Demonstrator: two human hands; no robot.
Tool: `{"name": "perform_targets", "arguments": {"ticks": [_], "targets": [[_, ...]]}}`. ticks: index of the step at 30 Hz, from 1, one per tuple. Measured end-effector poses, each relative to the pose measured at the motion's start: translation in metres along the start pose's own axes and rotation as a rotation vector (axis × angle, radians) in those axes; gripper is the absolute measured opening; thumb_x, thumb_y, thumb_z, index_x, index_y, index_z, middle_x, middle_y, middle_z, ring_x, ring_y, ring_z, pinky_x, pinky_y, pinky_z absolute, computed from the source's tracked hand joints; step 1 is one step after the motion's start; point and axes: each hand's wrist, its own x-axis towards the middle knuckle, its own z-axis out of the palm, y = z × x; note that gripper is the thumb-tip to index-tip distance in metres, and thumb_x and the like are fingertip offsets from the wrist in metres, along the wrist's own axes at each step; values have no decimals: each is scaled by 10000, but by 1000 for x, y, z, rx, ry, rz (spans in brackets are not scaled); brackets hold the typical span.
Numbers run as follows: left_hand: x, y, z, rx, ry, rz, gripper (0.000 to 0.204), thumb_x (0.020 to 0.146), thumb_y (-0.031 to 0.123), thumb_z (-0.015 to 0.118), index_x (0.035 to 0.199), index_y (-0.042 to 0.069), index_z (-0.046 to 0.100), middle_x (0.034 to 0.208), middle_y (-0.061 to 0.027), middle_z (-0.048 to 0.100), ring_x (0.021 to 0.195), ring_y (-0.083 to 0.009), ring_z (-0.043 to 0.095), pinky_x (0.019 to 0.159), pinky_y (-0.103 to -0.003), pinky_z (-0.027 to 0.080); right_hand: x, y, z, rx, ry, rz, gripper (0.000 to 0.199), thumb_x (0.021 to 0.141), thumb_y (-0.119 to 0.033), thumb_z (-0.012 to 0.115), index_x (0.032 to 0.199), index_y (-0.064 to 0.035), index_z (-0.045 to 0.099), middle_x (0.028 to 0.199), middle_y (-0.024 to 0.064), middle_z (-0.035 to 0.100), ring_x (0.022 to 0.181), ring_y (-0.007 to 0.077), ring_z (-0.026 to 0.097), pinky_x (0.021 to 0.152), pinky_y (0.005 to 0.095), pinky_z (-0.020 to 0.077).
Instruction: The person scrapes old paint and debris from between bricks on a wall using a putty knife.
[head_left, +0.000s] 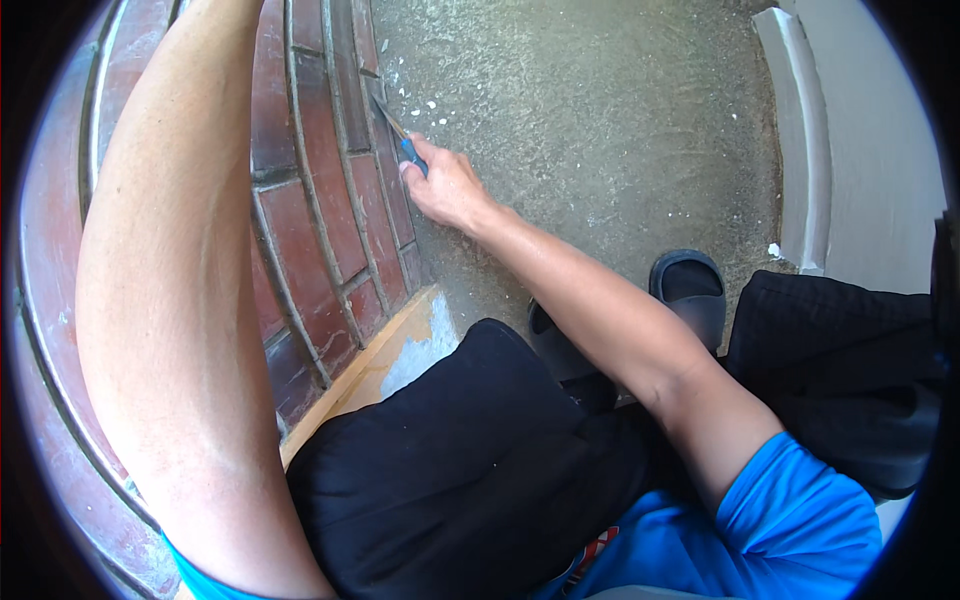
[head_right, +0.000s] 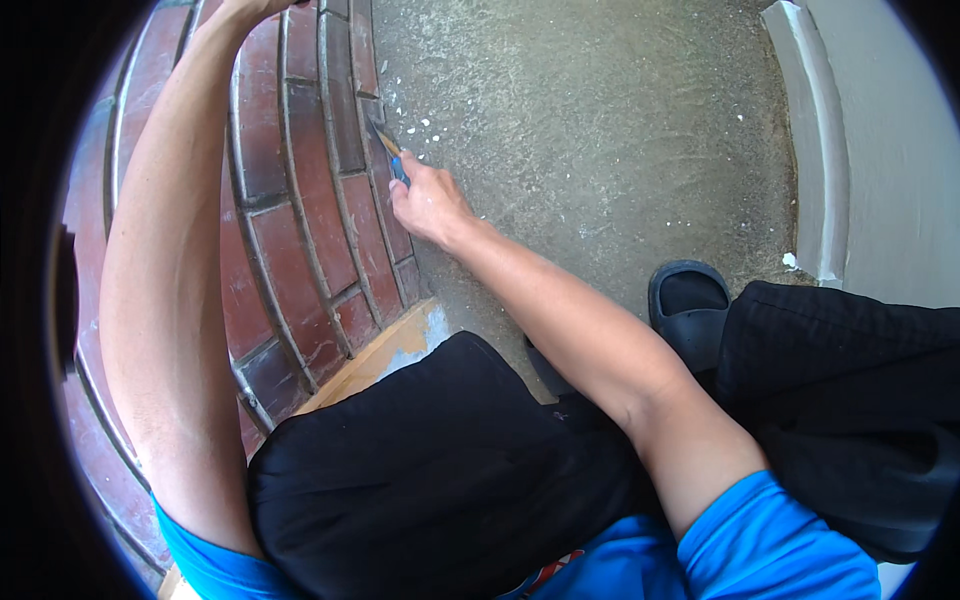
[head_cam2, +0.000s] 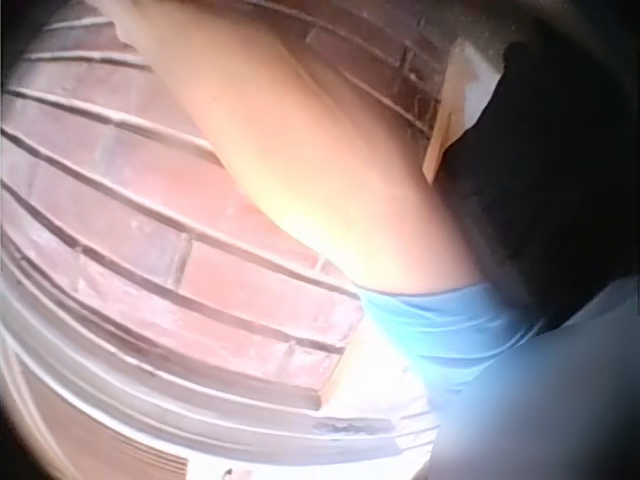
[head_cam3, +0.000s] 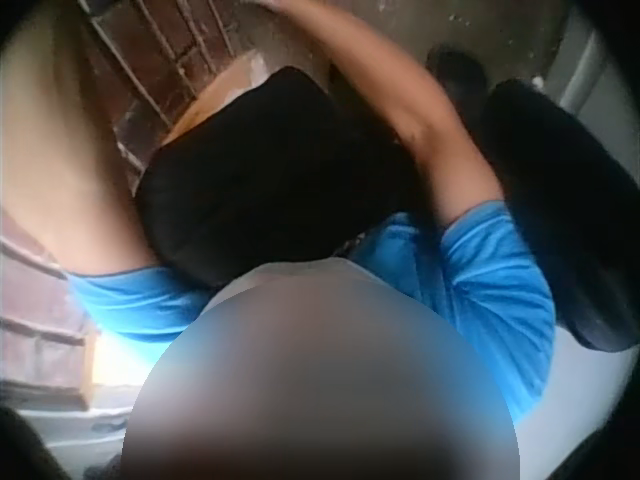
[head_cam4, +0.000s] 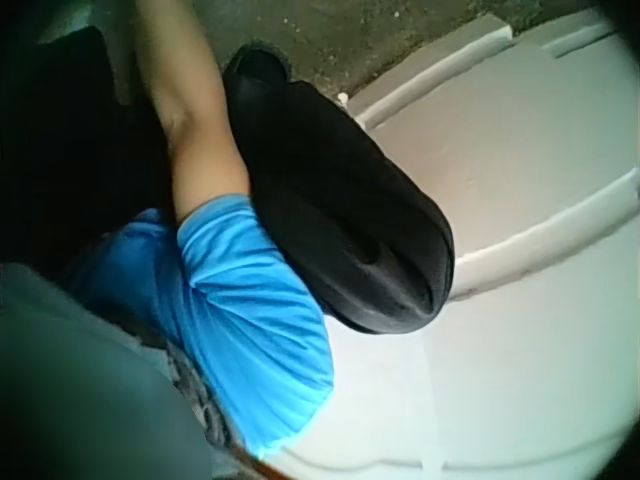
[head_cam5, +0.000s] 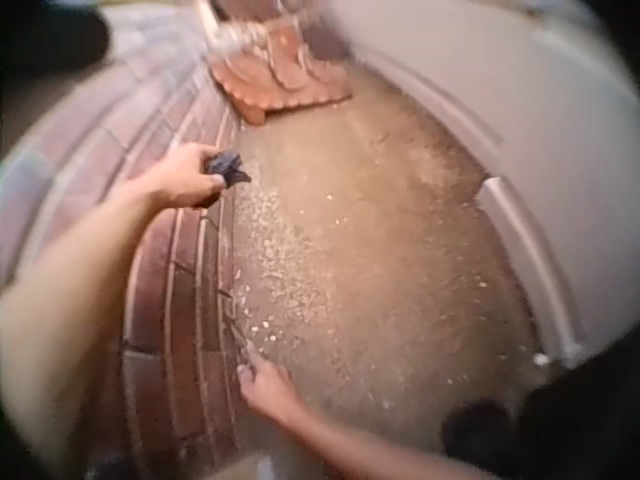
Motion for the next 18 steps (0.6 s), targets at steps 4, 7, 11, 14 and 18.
{"name": "perform_targets", "arguments": {"ticks": [4,7,11,14,18], "targets": [[-2,1,-2,65,-30,-31,176,782,107,573,914,33,663,648,-56,622,551,-133,574,517,-294,466,-46,3,23,34,-51,104,549,917,-244,507,1385,14,385,889,320,641,904,478,639,832,482,508],[-1,17,-5,245,-22,-43,135,781,94,582,872,33,660,637,-63,626,551,-139,584,504,-296,468,-86,4,37,59,-58,141,544,916,-235,495,1407,-25,389,945,293,647,922,458,636,814,475,503],[2,40,-4,20,-46,-21,153,771,138,631,857,13,652,646,-68,637,534,-155,585,499,-309,472,-102,13,29,-46,128,120,517,881,-184,524,1390,-124,460,988,227,586,890,437,605,786,498,491],[-4,47,-5,121,2,-20,147,773,132,628,855,12,653,645,-66,636,533,-154,585,498,-309,473,-102,13,26,-40,139,33,516,861,-177,550,1370,-123,487,945,205,573,851,423,609,777,492,490],[-6,33,-8,125,-14,-9,150,771,130,625,879,36,669,647,-61,637,543,-150,590,505,-314,479,-106,11,28,13,129,-13,529,815,-134,601,1337,-104,521,931,197,568,837,408,609,759,474,494]]}}
